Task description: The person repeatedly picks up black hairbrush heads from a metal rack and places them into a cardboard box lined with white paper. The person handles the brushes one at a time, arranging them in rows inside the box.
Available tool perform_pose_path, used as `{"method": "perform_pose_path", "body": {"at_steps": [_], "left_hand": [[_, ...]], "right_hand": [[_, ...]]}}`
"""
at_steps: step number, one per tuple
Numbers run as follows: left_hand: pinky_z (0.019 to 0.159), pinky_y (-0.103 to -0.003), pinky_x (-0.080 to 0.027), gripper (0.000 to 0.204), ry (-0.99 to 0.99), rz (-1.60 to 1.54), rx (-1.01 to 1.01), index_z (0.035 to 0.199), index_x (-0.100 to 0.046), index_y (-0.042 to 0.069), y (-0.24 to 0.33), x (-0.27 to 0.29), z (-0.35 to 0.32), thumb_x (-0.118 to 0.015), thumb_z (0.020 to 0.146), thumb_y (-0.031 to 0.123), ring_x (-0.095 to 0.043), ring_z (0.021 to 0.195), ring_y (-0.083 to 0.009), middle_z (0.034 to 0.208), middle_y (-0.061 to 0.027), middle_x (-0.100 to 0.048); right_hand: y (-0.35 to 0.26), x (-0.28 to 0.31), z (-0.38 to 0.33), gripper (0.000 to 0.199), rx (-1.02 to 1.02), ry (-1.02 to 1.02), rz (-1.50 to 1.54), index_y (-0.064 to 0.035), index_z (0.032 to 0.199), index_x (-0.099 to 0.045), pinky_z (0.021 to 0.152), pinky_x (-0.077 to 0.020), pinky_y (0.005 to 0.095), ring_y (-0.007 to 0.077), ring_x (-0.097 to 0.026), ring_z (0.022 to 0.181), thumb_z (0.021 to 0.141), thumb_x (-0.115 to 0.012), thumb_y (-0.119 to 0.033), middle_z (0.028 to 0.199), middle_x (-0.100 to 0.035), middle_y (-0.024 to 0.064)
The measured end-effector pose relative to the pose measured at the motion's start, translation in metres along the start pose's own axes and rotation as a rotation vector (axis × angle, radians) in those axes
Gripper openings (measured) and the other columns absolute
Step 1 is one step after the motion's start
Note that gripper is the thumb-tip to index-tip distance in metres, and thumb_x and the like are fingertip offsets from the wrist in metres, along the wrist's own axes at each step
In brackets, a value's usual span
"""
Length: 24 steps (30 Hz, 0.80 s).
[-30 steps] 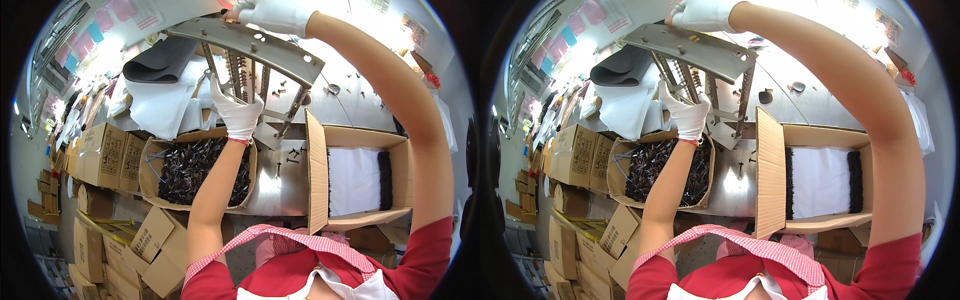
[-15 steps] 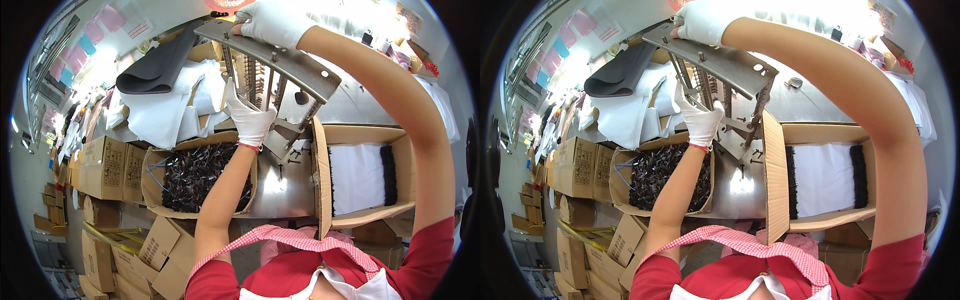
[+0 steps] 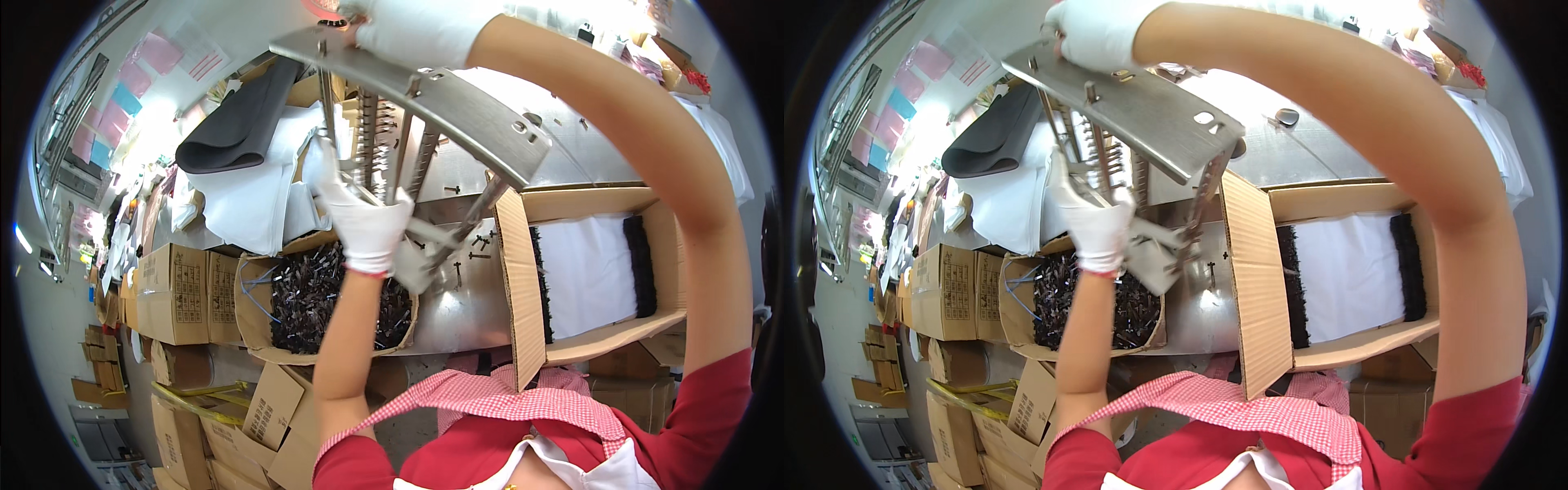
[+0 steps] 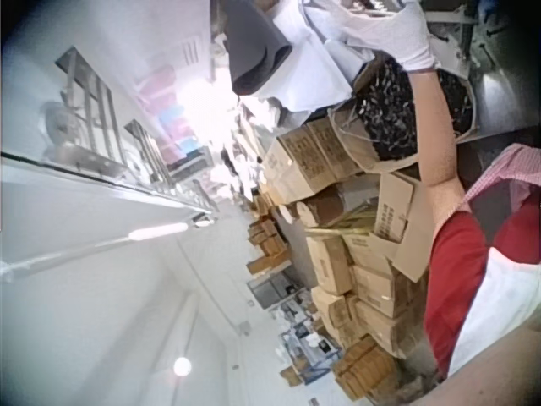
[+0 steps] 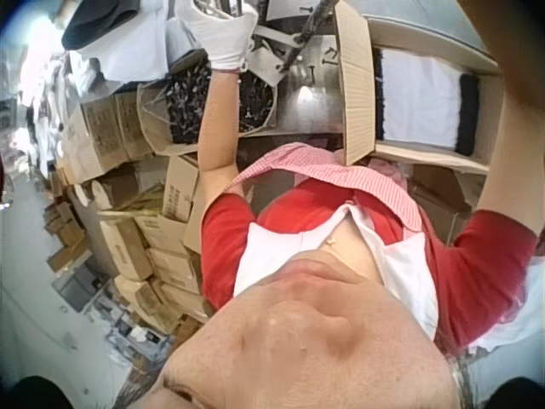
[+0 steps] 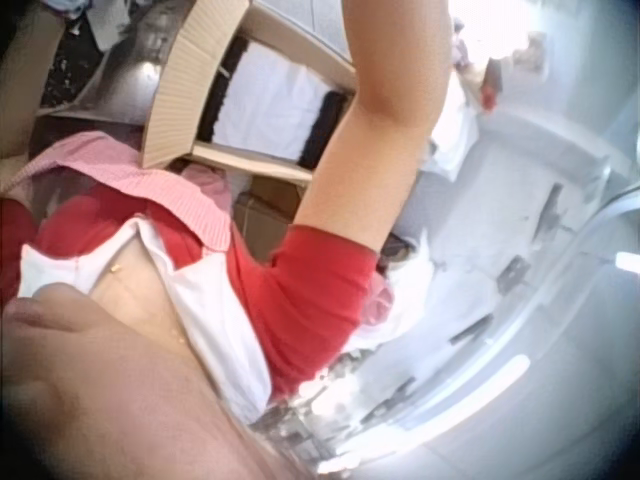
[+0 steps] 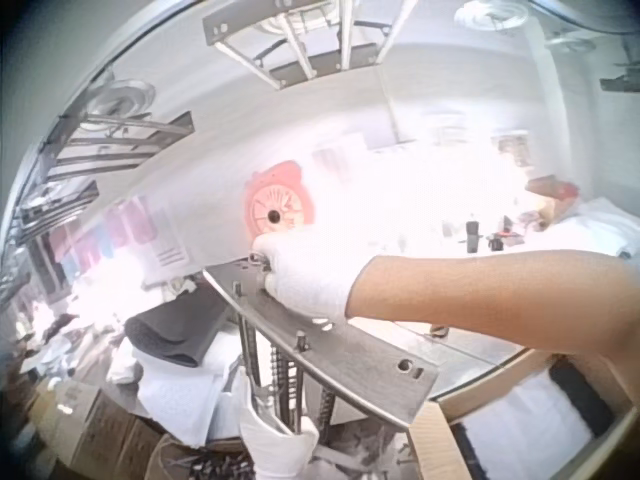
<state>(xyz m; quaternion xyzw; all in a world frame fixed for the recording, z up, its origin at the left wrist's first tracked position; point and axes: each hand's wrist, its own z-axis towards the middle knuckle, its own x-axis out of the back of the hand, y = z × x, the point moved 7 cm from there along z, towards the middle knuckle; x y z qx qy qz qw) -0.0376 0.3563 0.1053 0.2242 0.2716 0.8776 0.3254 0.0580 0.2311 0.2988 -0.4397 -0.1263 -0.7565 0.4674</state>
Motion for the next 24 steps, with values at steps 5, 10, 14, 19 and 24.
{"method": "perform_pose_path", "body": {"at_steps": [5,10,14,19,24], "left_hand": [[0.099,-0.04,-0.042,0.1,-0.439,0.28,-0.08,0.149,-0.039,0.006,0.013,0.077,0.018,-0.072,0.054,0.004,-0.051,0.108,-0.0298,0.115,-0.0154,-0.051],[0.094,-0.042,-0.042,0.1,-0.707,0.612,-0.035,0.147,-0.042,0.01,-0.056,0.156,-0.043,-0.075,0.052,0.007,-0.051,0.103,-0.0352,0.108,-0.017,-0.052],[0.093,-0.041,-0.042,0.089,-0.797,0.678,0.095,0.136,-0.054,0.007,-0.079,0.181,-0.064,-0.074,0.051,0.015,-0.054,0.1,-0.0344,0.1,-0.0158,-0.053],[0.1,-0.04,-0.041,0.085,-0.717,0.534,0.047,0.137,-0.05,-0.001,-0.036,0.159,-0.023,-0.071,0.056,0.005,-0.053,0.11,-0.0316,0.116,-0.0146,-0.055],[0.111,-0.045,-0.034,0.09,-0.808,0.677,-0.141,0.144,-0.039,-0.005,0.014,0.143,0.017,-0.076,0.066,0.023,-0.048,0.126,-0.0345,0.14,-0.0207,-0.044]], "right_hand": [[0.064,-0.024,-0.045,0.037,-0.212,-0.191,0.093,0.0015,0.097,-0.066,0.07,-0.0498,0.0331,0.0167,-0.06,0.072,0.096,-0.058,-0.035,0.079,-0.066,0.0089],[0.218,-0.019,-0.15,0.022,-0.935,0.069,0.701,-0.0067,0.11,-0.058,0.042,-0.029,0.0213,0.0043,-0.036,0.049,0.101,-0.048,-0.024,0.091,-0.068,-0.0013],[0.392,0.051,-0.26,0.027,-1.23,0.601,1.173,-0.0138,0.085,-0.047,0.039,-0.025,0.0205,0.0052,-0.035,0.046,0.103,-0.045,-0.033,0.059,-0.04,-0.0055],[0.513,0.272,-0.438,0.032,-1.13,1.122,0.601,-0.0052,0.097,-0.062,0.045,-0.0396,0.0269,0.0128,-0.052,0.052,0.101,-0.043,-0.03,0.071,-0.061,0.0051],[0.479,0.443,-0.6,0.045,-1.208,1.525,-0.654,-0.0001,0.08,-0.064,0.079,-0.0527,0.0448,0.0339,-0.07,0.082,0.095,-0.04,-0.035,0.09,-0.072,0.0192]]}}
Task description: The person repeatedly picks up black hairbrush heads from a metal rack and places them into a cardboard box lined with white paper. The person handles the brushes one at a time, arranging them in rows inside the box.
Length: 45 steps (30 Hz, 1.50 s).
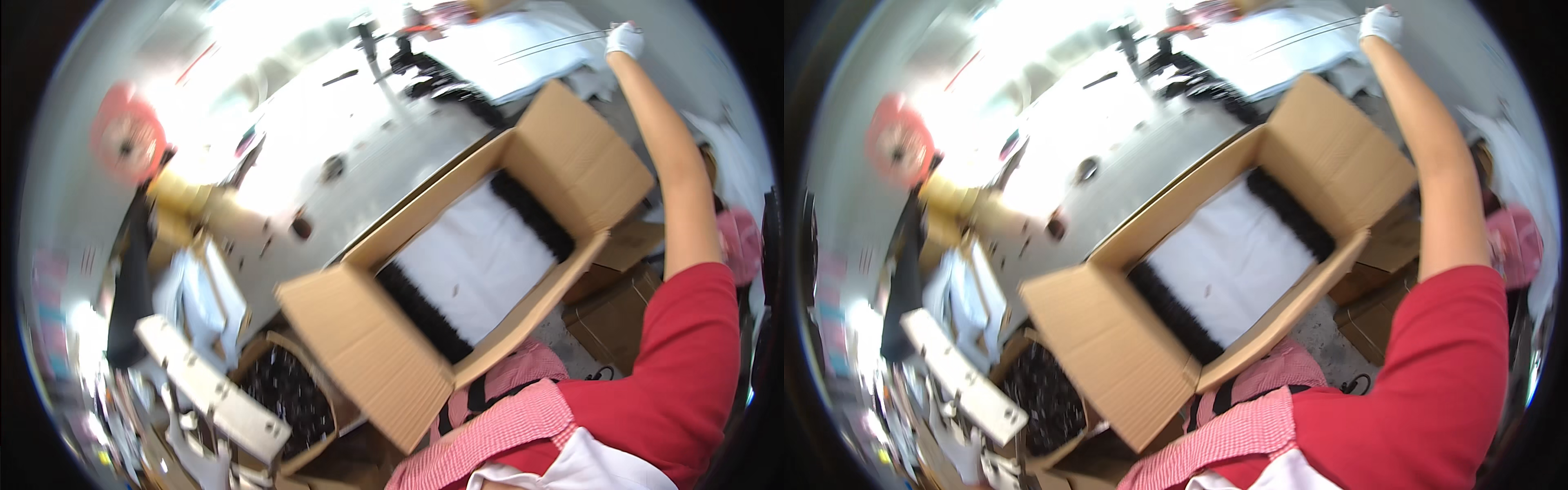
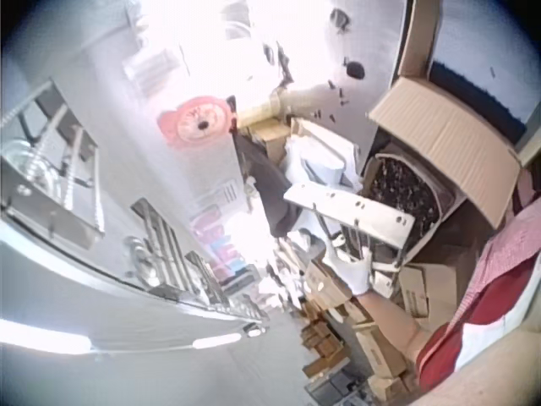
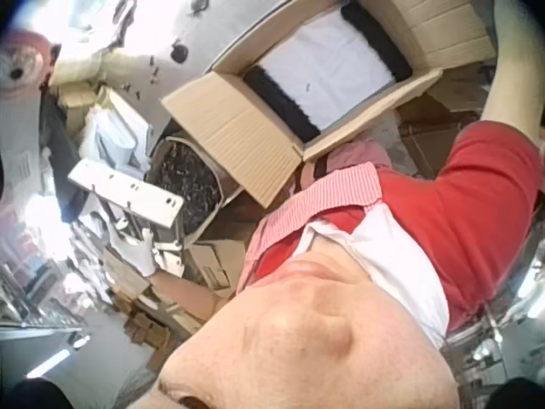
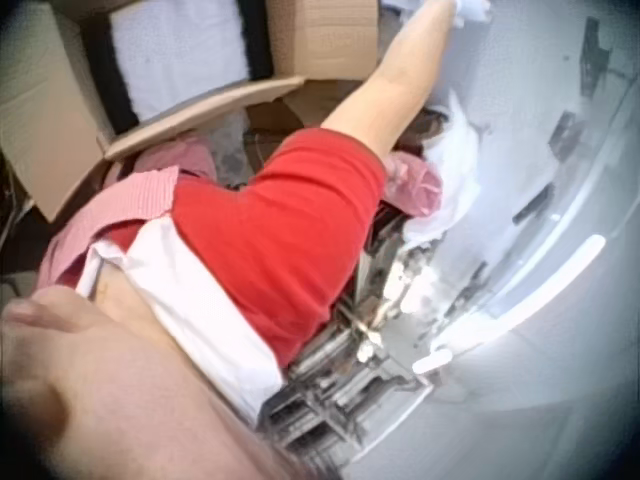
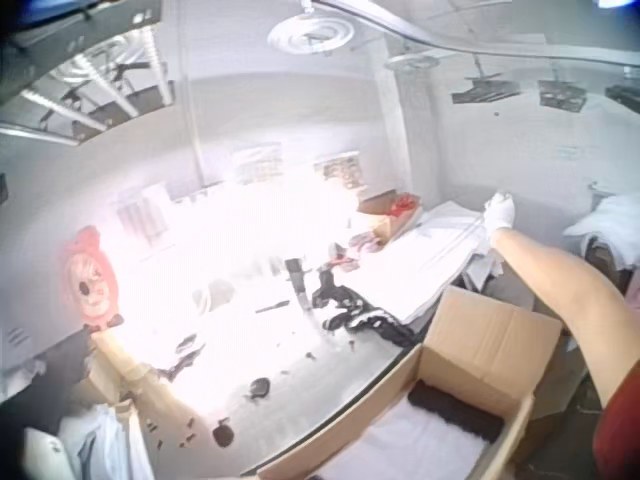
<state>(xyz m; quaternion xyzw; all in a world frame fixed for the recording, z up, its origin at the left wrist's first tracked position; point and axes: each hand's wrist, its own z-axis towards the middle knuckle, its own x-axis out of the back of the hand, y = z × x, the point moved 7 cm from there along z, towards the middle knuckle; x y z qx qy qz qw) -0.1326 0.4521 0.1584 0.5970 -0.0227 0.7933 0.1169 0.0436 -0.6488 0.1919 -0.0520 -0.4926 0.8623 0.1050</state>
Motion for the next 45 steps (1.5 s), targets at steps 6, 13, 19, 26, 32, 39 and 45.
{"method": "perform_pose_path", "body": {"at_steps": [6,13,19,26,32,39,45], "left_hand": [[0.116,-0.051,-0.027,0.09,0.002,0.025,-0.004,0.146,-0.047,0.007,0.142,0.05,0.081,-0.077,0.072,0.05,-0.042,0.135,-0.0403,0.145,-0.0226,-0.048],[0.112,-0.042,-0.034,0.091,-0.169,-0.362,-0.233,0.148,-0.036,-0.005,0.309,0.01,0.188,-0.08,0.072,0.021,-0.045,0.134,-0.0321,0.147,-0.0223,-0.046],[0.098,-0.046,-0.037,0.1,0.019,-0.054,-0.695,0.149,-0.032,-0.004,0.4,-0.047,0.212,-0.074,0.059,0.011,-0.048,0.11,-0.0385,0.113,-0.0202,-0.051],[0.106,-0.055,-0.032,0.096,0.187,-0.31,-1.399,0.146,-0.037,0.0,0.597,-0.047,0.107,-0.072,0.057,0.003,-0.049,0.115,-0.0364,0.119,-0.0174,-0.05],[0.112,-0.057,-0.029,0.077,0.151,-0.732,-1.743,0.138,-0.046,0.007,0.606,-0.037,-0.028,-0.076,0.067,0.011,-0.045,0.131,-0.0372,0.137,-0.0143,-0.049],[0.115,-0.05,-0.029,0.096,-0.282,-0.397,-1.389,0.147,-0.026,-0.007,0.567,-0.198,-0.039,-0.079,0.07,0.013,-0.037,0.135,-0.0444,0.146,-0.0287,-0.038],[0.111,-0.043,-0.035,0.089,-0.604,-0.408,-1.044,0.147,-0.027,-0.009,0.539,-0.282,-0.006,-0.076,0.077,0.016,-0.044,0.132,-0.0385,0.144,-0.0289,-0.043]], "right_hand": [[0.092,0.087,-0.011,0.044,-0.143,0.083,-0.154,-0.001,0.108,-0.061,0.089,-0.0498,0.0492,0.043,-0.065,0.104,0.1,-0.043,-0.04,0.11,-0.069,0.0241],[0.183,0.021,-0.067,0.1,-0.006,-0.898,-0.438,-0.0013,0.155,-0.021,0.104,-0.0452,0.0394,0.0328,-0.052,0.13,0.085,-0.075,-0.048,0.138,-0.055,0.0229],[-0.091,0.173,-0.194,0.022,0.99,-0.955,0.124,-0.0067,0.106,-0.07,0.095,-0.0498,0.0409,0.0322,-0.063,0.11,0.088,-0.065,-0.017,0.115,-0.068,0.0133],[-0.167,0.368,-0.318,0.065,1.02,-0.963,-0.286,-0.011,0.123,-0.057,0.097,-0.0417,0.0447,0.0355,-0.052,0.113,0.066,-0.081,-0.032,0.12,-0.052,0.0206],[-0.077,0.575,-0.268,0.084,0.435,-0.681,-0.373,-0.0083,0.138,-0.051,0.092,-0.0481,0.041,0.032,-0.058,0.106,0.06,-0.08,-0.023,0.119,-0.058,0.0179],[0.109,0.938,-0.25,0.066,-0.71,-0.161,0.144,-0.009,0.15,-0.038,0.088,-0.0532,0.0339,0.0226,-0.062,0.102,0.09,-0.062,-0.022,0.117,-0.063,0.0086],[0.118,1.098,-0.27,0.05,-1.0,0.165,0.687,-0.0175,0.139,-0.044,0.056,-0.0572,0.0368,0.0274,-0.065,0.073,0.095,-0.04,-0.042,0.11,-0.062,0.0219]]}}
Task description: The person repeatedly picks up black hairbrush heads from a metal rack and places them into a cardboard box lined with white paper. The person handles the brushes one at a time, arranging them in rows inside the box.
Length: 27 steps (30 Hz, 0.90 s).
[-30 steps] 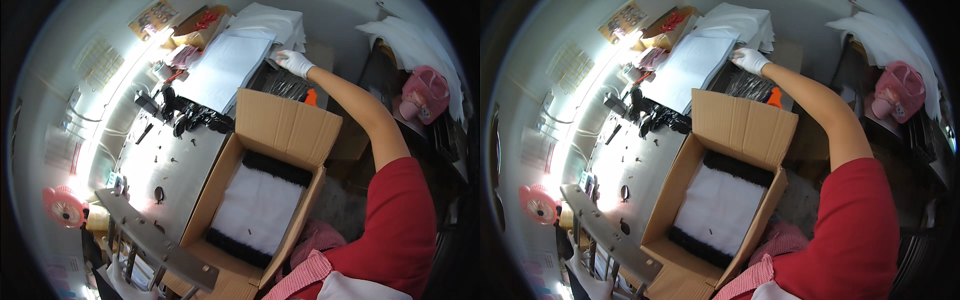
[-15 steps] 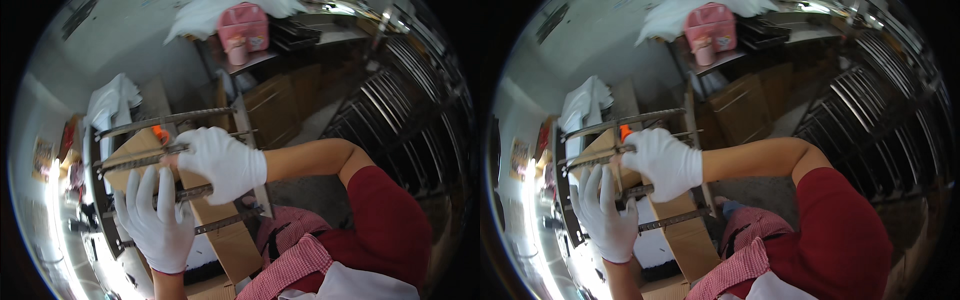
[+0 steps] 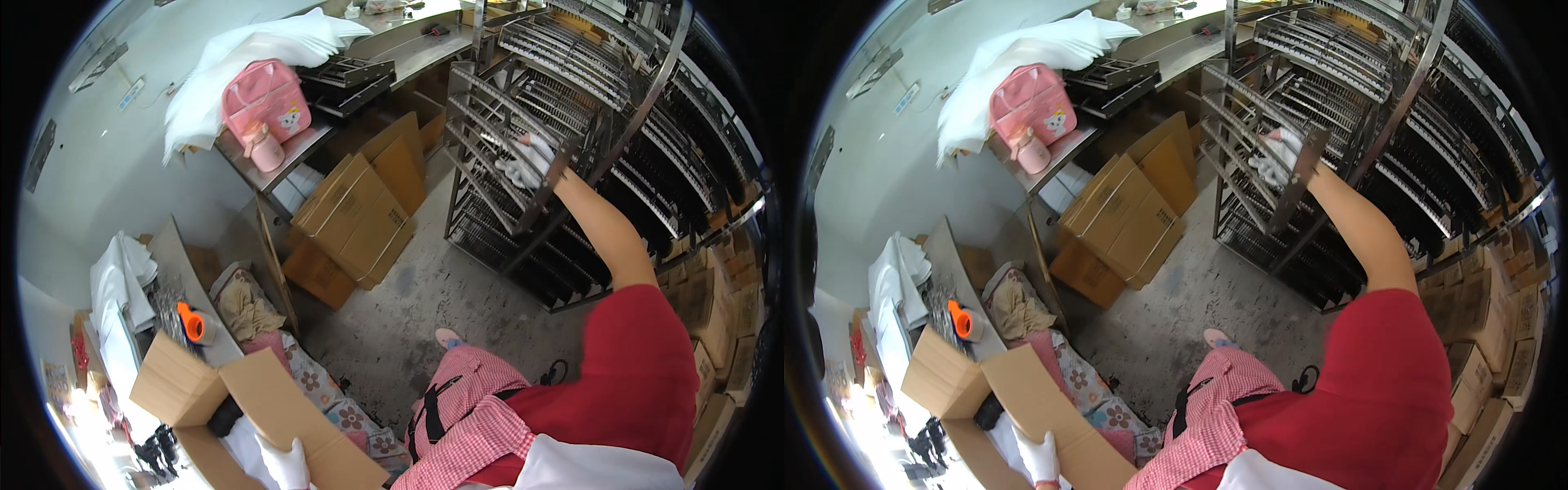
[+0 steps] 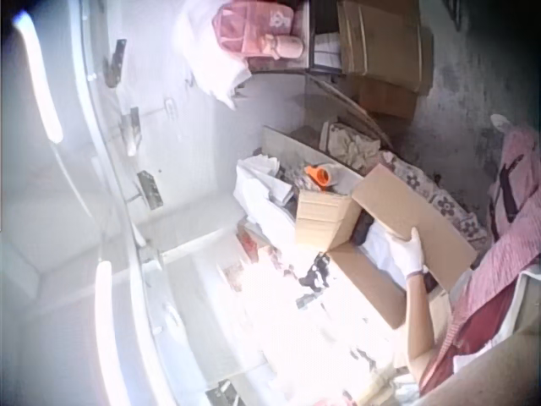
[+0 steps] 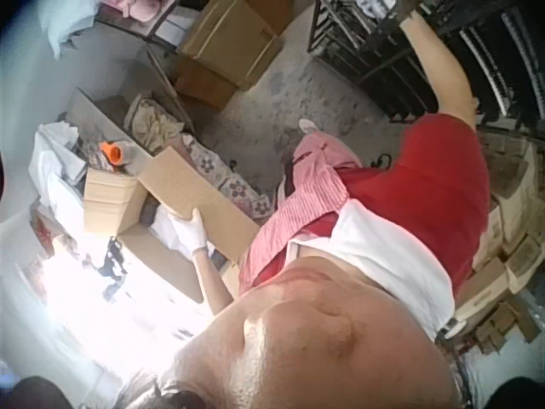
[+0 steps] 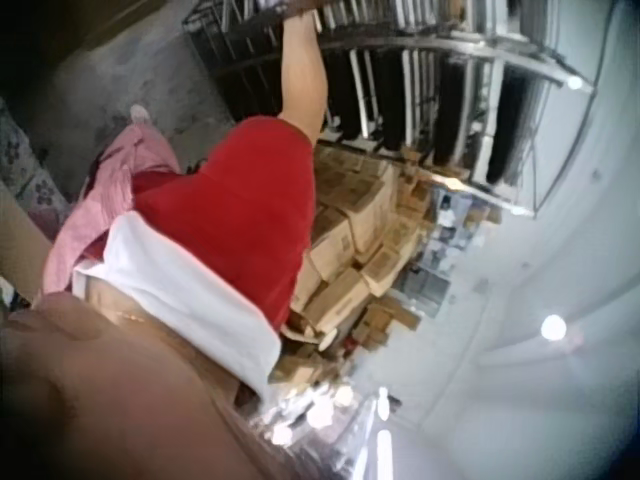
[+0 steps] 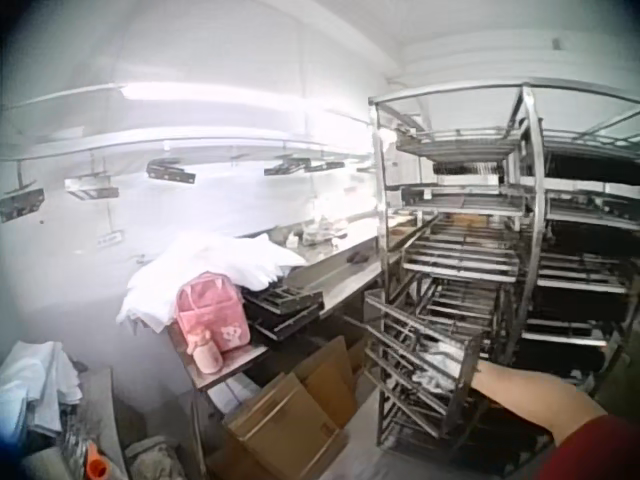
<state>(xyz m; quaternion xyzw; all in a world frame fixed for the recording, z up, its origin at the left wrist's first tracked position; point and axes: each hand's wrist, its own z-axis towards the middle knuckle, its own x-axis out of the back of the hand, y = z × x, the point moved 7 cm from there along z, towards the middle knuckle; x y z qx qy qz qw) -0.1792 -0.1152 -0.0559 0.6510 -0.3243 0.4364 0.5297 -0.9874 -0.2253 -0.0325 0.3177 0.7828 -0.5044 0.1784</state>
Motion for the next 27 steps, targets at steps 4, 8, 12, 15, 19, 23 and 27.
{"method": "perform_pose_path", "body": {"at_steps": [4,8,12,15,19,23,27], "left_hand": [[0.107,-0.042,-0.041,0.076,-0.188,0.297,0.101,0.141,-0.044,-0.004,0.109,0.043,-0.012,-0.079,0.078,0.02,-0.051,0.127,-0.0336,0.14,-0.0237,-0.052],[0.109,-0.041,-0.04,0.066,-0.114,-0.059,0.143,0.141,-0.044,-0.006,0.067,0.014,-0.009,-0.072,0.087,0.021,-0.052,0.126,-0.0348,0.137,-0.0241,-0.054],[0.107,-0.042,-0.043,0.07,-0.103,-0.025,0.174,0.138,-0.043,-0.014,0.066,0.011,-0.01,-0.072,0.089,0.027,-0.055,0.122,-0.0366,0.133,-0.0293,-0.056],[0.106,-0.042,-0.043,0.069,-0.142,-0.086,0.217,0.136,-0.044,-0.014,0.06,0.007,-0.01,-0.072,0.089,0.027,-0.056,0.119,-0.0371,0.133,-0.0299,-0.056],[0.105,-0.043,-0.044,0.067,-0.126,-0.082,0.189,0.135,-0.046,-0.013,0.062,-0.002,-0.001,-0.072,0.089,0.027,-0.056,0.117,-0.0381,0.13,-0.0319,-0.056],[0.103,-0.043,-0.045,0.063,-0.099,-0.121,0.144,0.134,-0.049,-0.011,0.078,0.002,-0.007,-0.071,0.089,0.027,-0.057,0.114,-0.0386,0.128,-0.0321,-0.057],[0.1,-0.042,-0.047,0.058,-0.103,0.017,0.268,0.131,-0.051,-0.01,0.061,-0.001,-0.002,-0.071,0.09,0.026,-0.059,0.11,-0.0383,0.125,-0.0293,-0.06]], "right_hand": [[-0.032,0.003,-0.028,0.067,0.212,0.222,-0.599,-0.0111,0.148,-0.042,0.059,-0.0522,0.0243,0.0105,-0.061,0.069,0.083,-0.061,-0.016,0.099,-0.064,0.0069],[-0.075,-0.039,-0.068,0.075,0.462,0.394,-1.248,-0.0057,0.145,-0.049,0.085,-0.052,0.0258,0.015,-0.066,0.089,0.073,-0.07,-0.007,0.122,-0.066,0.0124],[-0.114,-0.026,-0.08,0.081,0.539,0.446,-1.747,-0.0144,0.14,-0.055,0.105,-0.042,0.0323,0.0176,-0.052,0.121,0.062,-0.07,-0.005,0.138,-0.055,0.0083],[-0.141,0.002,-0.08,0.074,0.312,0.486,-1.537,-0.0188,0.141,-0.054,0.105,-0.0463,0.0409,0.0242,-0.051,0.127,0.07,-0.065,-0.005,0.141,-0.054,0.011],[-0.207,0.046,-0.071,0.044,0.651,1.036,-2.309,-0.0135,0.132,-0.061,0.091,-0.055,0.0347,0.0278,-0.062,0.109,0.087,-0.061,-0.013,0.135,-0.058,0.0124],[-0.169,0.055,-0.022,0.024,0.665,0.85,-2.109,-0.0075,0.106,-0.067,0.064,-0.054,0.0314,0.0171,-0.059,0.074,0.099,-0.05,-0.022,0.093,-0.067,0.0108],[-0.111,0.132,0.03,0.057,0.317,1.059,-2.203,-0.0138,0.133,-0.057,0.101,-0.0468,0.044,0.0353,-0.061,0.115,0.092,-0.057,-0.054,0.126,-0.063,0.0162]]}}
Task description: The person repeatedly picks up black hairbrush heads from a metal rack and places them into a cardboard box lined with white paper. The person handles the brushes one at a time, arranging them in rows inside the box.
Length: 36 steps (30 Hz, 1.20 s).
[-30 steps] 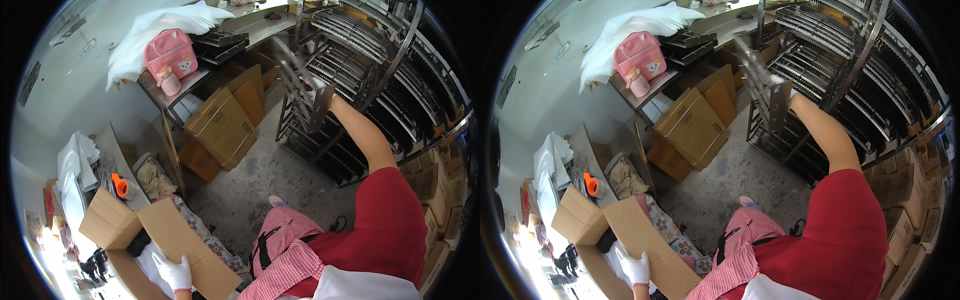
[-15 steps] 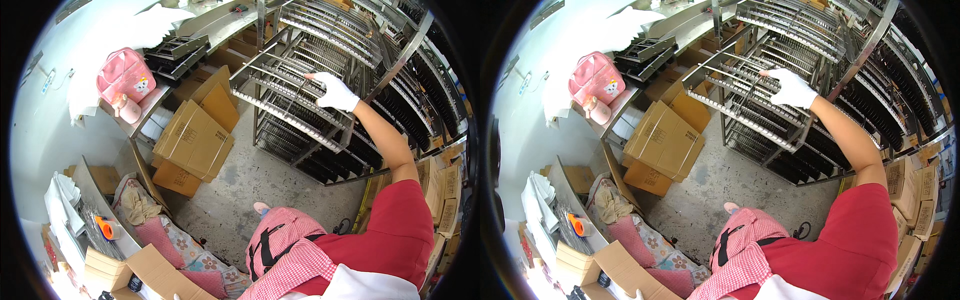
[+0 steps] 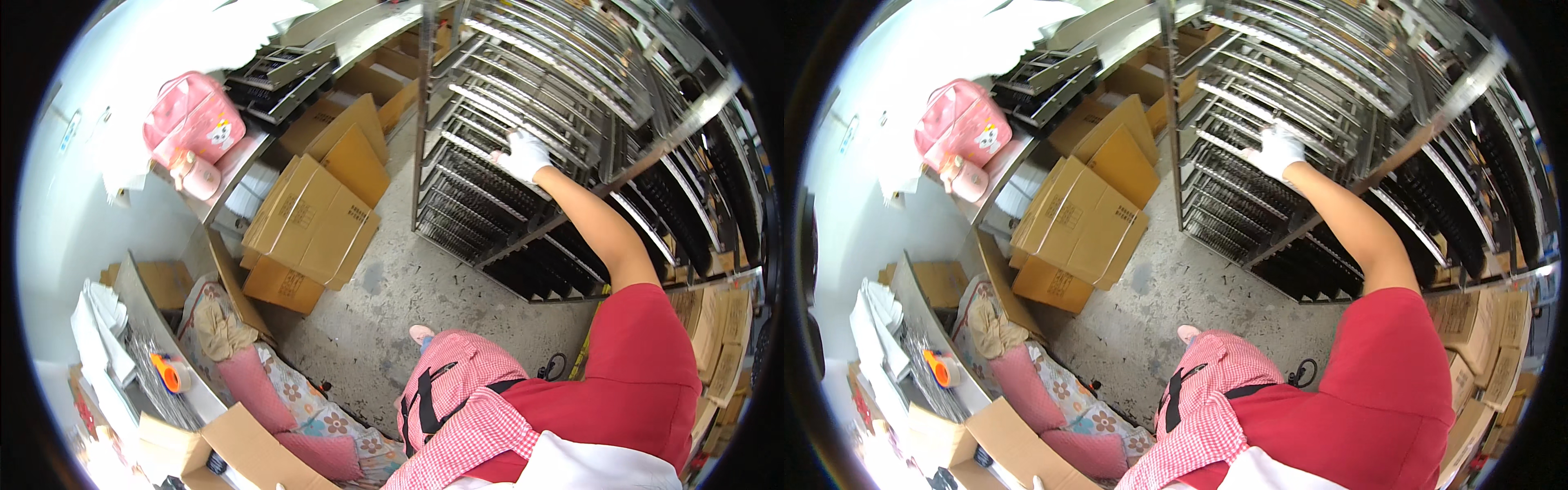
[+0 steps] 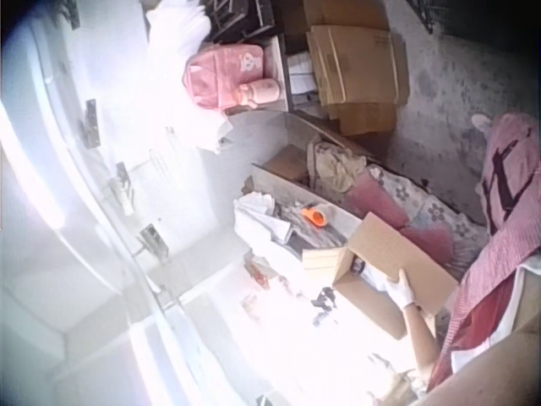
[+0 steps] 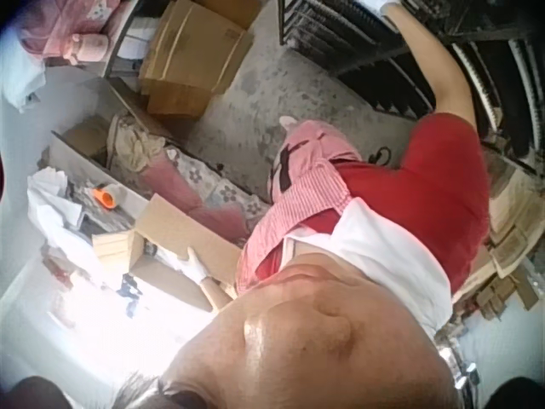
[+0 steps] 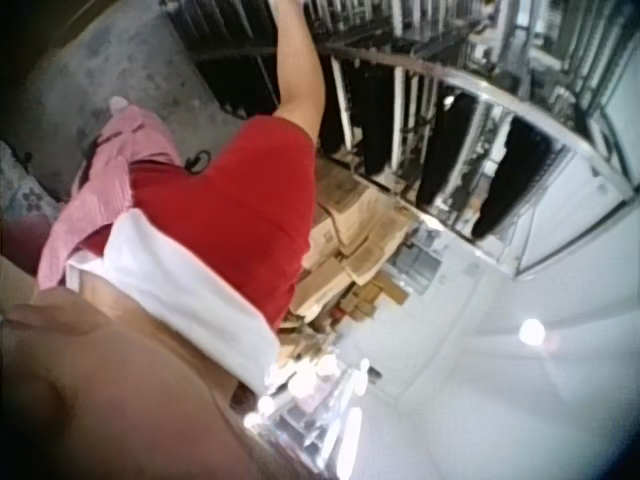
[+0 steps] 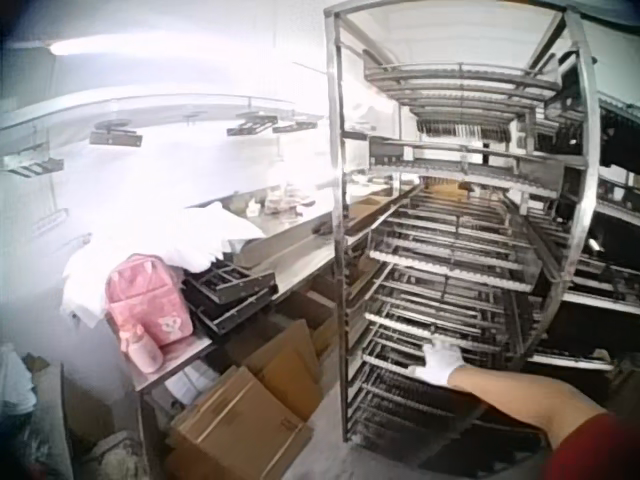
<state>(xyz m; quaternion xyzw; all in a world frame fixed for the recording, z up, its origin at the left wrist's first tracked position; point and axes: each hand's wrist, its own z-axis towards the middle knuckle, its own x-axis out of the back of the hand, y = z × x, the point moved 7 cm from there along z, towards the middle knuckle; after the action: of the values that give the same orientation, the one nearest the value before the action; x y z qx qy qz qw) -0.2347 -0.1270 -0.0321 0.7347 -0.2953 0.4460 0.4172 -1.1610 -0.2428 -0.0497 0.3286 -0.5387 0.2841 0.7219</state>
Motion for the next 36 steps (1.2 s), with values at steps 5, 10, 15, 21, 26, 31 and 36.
{"method": "perform_pose_path", "body": {"at_steps": [5,10,15,21,26,31,36], "left_hand": [[0.101,-0.044,-0.047,0.059,0.027,0.068,-0.087,0.133,-0.052,-0.007,-0.029,-0.007,0.022,-0.073,0.088,0.026,-0.06,0.11,-0.0386,0.126,-0.0269,-0.061],[0.102,-0.04,-0.044,0.056,0.25,0.07,-0.103,0.131,-0.052,-0.006,-0.051,0.0,0.016,-0.074,0.084,0.015,-0.057,0.113,-0.0305,0.122,-0.0197,-0.061],[0.099,-0.039,-0.048,0.065,0.061,-0.189,-0.06,0.133,-0.055,-0.002,-0.037,0.011,0.002,-0.074,0.085,0.037,-0.061,0.112,-0.0299,0.122,-0.0202,-0.064],[0.098,-0.045,-0.048,0.063,0.242,-0.27,-0.261,0.132,-0.052,0.001,-0.041,0.036,-0.01,-0.07,0.079,0.029,-0.059,0.112,-0.0416,0.119,-0.0257,-0.063],[0.105,-0.047,-0.039,0.056,0.726,-0.333,-0.665,0.131,-0.048,-0.004,-0.019,0.111,-0.014,-0.069,0.084,0.018,-0.049,0.123,-0.0432,0.128,-0.0248,-0.055],[0.104,-0.05,-0.038,0.041,1.248,-0.284,-0.964,0.124,-0.053,0.001,0.005,0.259,-0.045,-0.064,0.085,0.007,-0.049,0.121,-0.0405,0.125,-0.0167,-0.057],[0.071,-0.038,-0.046,0.029,1.053,-0.384,-0.729,0.086,-0.056,0.003,0.007,0.364,-0.02,-0.055,0.095,0.031,-0.053,0.061,-0.0252,0.064,-0.0063,-0.052]], "right_hand": [[0.06,-0.078,0.061,0.072,-0.202,-0.24,0.31,-0.0102,0.144,-0.046,0.103,-0.0453,0.0447,0.0389,-0.057,0.121,0.087,-0.061,-0.052,0.138,-0.056,0.0202],[0.023,-0.111,0.022,0.061,0.107,-0.255,0.508,0.005,0.134,-0.053,0.104,-0.0435,0.0376,0.0377,-0.058,0.12,0.091,-0.061,-0.038,0.126,-0.061,0.0278],[-0.076,-0.091,-0.09,0.015,0.187,-0.489,0.922,0.0012,0.091,-0.063,0.075,-0.0437,0.0297,0.0119,-0.053,0.081,0.09,-0.064,-0.014,0.082,-0.057,0.0008],[-0.267,0.11,-0.206,0.01,0.735,-0.637,1.022,-0.0003,0.075,-0.056,0.063,-0.0372,0.0247,0.0078,-0.047,0.071,0.083,-0.054,-0.005,0.076,-0.053,-0.0012],[-0.402,0.31,-0.265,0.02,1.14,-0.252,0.857,0.0025,0.091,-0.061,0.076,-0.0468,0.0274,0.0144,-0.058,0.082,0.075,-0.05,0.006,0.086,-0.061,0.0081],[-0.533,0.483,-0.425,0.058,1.831,0.63,0.526,-0.006,0.117,-0.065,0.069,-0.0444,0.0401,0.0302,-0.053,0.073,0.06,-0.06,0.003,0.08,-0.054,0.01],[-0.617,0.547,-0.566,0.036,2.308,1.363,0.467,-0.0047,0.111,-0.068,0.058,-0.0427,0.0322,0.0182,-0.053,0.067,0.075,-0.07,-0.01,0.071,-0.05,0.0014]]}}
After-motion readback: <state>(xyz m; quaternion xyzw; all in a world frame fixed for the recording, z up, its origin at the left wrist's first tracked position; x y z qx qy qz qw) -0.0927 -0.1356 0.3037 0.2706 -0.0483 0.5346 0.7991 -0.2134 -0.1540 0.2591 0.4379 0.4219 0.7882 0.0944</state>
